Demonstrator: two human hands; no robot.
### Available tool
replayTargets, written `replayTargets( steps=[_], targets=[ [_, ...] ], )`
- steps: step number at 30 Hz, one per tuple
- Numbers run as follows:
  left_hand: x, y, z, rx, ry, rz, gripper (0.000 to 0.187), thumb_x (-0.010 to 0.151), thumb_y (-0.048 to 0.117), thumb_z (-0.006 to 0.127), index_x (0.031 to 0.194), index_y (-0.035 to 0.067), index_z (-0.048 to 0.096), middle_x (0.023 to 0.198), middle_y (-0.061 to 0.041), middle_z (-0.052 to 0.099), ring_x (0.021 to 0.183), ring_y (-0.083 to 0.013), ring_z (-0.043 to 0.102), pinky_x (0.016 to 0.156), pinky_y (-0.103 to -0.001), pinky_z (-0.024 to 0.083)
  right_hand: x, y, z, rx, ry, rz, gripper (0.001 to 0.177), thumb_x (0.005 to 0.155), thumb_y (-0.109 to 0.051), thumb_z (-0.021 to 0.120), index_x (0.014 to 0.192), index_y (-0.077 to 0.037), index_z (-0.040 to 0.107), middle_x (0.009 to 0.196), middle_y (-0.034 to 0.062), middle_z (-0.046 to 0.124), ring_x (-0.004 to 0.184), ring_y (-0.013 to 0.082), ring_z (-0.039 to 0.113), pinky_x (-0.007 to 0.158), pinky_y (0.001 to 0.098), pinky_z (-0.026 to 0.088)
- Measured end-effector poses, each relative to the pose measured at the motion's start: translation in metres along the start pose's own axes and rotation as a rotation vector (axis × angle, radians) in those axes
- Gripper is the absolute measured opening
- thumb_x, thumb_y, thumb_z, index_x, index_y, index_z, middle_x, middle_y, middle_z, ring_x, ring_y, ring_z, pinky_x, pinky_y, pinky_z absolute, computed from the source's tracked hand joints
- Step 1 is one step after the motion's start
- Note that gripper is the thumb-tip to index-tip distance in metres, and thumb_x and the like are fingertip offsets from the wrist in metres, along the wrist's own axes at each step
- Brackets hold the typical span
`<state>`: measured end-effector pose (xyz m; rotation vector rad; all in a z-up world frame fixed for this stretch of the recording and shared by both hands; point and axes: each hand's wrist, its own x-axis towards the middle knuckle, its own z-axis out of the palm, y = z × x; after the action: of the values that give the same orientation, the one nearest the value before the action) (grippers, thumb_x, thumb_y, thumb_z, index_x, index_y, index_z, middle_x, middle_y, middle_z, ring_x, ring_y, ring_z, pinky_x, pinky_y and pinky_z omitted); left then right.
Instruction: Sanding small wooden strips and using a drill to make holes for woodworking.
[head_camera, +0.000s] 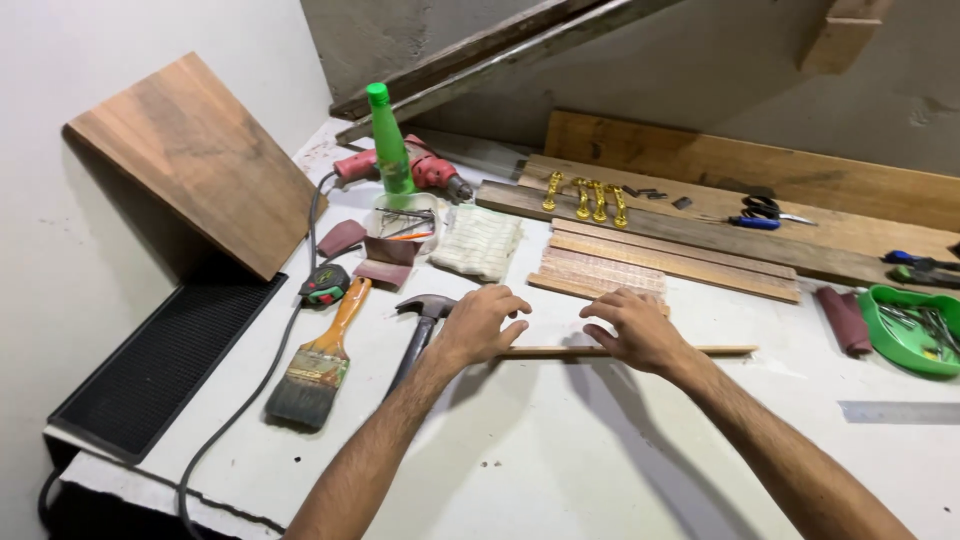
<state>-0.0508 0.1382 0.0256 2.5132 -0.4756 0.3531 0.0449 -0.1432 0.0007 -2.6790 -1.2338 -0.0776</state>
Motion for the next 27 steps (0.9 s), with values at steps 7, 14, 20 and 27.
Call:
replayTargets(
  steps=[7, 14, 20, 27],
  targets=[
    [-0.029, -0.022, -0.02, -0.022, -0.013, -0.097, 0.019, 0.09, 0.023, 0.072, 0.103, 0.01, 0.076, 0.092, -0.006, 0.071, 0.095, -0.0246, 0.067, 0.085, -0.041, 0.055, 0.042, -0.038, 0.012, 0.028, -0.052, -0.07, 0.025, 0.095, -0.028, 0.068, 0.118, -0.018, 0.073, 0.118, 0.0045, 0.074, 0.114, 0.0204, 0.064, 0.097, 0.0537, 0.047],
    [-0.031, -0.016, -0.012, -0.028, -0.007, -0.015, 0.018, 0.089, 0.022, 0.072, 0.103, 0.01, 0.076, 0.092, -0.007, 0.07, 0.095, -0.0258, 0.066, 0.086, -0.042, 0.054, 0.039, -0.062, 0.02, 0.121, 0.001, -0.064, 0.026, 0.093, -0.024, 0.069, 0.117, -0.016, 0.073, 0.121, 0.0069, 0.072, 0.114, 0.0247, 0.064, 0.096, 0.0524, 0.048],
    [-0.031, -0.007, 0.004, -0.049, -0.03, 0.064, 0.017, 0.086, 0.021, 0.075, 0.1, 0.01, 0.077, 0.094, -0.007, 0.07, 0.095, -0.0269, 0.064, 0.087, -0.042, 0.053, 0.003, -0.052, 0.012, 0.173, -0.001, 0.043, 0.025, 0.095, -0.029, 0.069, 0.116, -0.015, 0.074, 0.12, 0.0071, 0.072, 0.116, 0.0253, 0.063, 0.096, 0.0496, 0.048],
    [-0.035, 0.0, -0.003, -0.005, -0.202, -0.056, 0.013, 0.085, 0.019, 0.075, 0.097, 0.016, 0.079, 0.097, -0.005, 0.07, 0.097, -0.0241, 0.064, 0.088, -0.041, 0.053, -0.027, -0.021, 0.029, 0.213, -0.125, 0.142, 0.027, 0.091, -0.032, 0.071, 0.116, -0.021, 0.076, 0.123, 0.0033, 0.073, 0.118, 0.0215, 0.064, 0.097, 0.0417, 0.055]
  ],
)
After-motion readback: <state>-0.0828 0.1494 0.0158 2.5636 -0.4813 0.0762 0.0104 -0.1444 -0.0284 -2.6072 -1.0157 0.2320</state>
